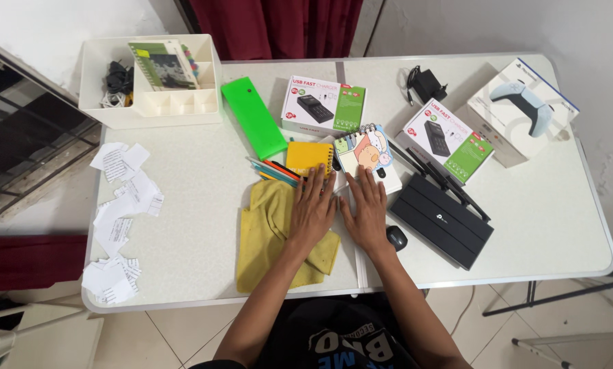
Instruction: The person wipes a small notebook with a yellow cloth, then places it into a compartmentalized organizer. They proceed to pick up several cables, coil them, and place them into the organizer. The person also handles a mouse and other small items on the table.
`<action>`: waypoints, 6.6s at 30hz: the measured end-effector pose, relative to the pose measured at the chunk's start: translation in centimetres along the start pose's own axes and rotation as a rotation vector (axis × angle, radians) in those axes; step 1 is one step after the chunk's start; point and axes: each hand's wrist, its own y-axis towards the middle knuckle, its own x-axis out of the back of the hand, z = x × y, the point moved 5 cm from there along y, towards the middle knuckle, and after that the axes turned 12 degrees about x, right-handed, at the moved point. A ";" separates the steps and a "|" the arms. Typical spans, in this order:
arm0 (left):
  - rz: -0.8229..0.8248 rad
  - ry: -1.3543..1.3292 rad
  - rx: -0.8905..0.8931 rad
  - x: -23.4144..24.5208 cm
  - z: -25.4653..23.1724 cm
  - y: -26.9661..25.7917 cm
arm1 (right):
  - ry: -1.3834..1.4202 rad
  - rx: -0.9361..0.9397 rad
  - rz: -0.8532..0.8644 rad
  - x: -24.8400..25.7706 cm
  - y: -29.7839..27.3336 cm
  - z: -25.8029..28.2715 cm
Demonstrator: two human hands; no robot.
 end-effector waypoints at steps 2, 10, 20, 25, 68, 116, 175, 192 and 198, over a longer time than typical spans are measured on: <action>-0.005 0.008 0.001 -0.3 0.1 0.0 | -0.010 0.004 0.011 -0.1 -0.1 0.0; 0.015 0.025 0.008 -0.3 0.1 0.0 | 0.000 -0.018 0.026 -0.3 -0.1 -0.3; 0.017 0.036 0.036 -0.6 0.0 0.3 | 0.059 -0.038 0.024 0.6 0.4 -0.1; -0.026 0.055 0.091 0.1 -0.9 1.6 | 0.112 -0.043 -0.053 2.0 1.3 -0.4; 0.167 -0.065 -0.040 -20.5 -12.0 28.5 | -0.162 -0.271 -0.241 5.8 14.2 -25.9; -0.394 -0.126 -0.325 12.0 -6.6 10.1 | 0.512 0.046 -0.336 1.7 11.6 -1.7; -0.692 0.414 0.383 23.4 26.8 6.6 | 0.536 0.612 -0.125 -13.1 28.1 26.8; -0.536 0.204 0.529 24.4 34.1 14.2 | 0.408 0.423 -0.119 -19.9 34.8 27.3; -0.472 0.219 0.474 24.2 35.2 13.3 | 0.376 0.464 -0.104 -20.6 34.9 27.9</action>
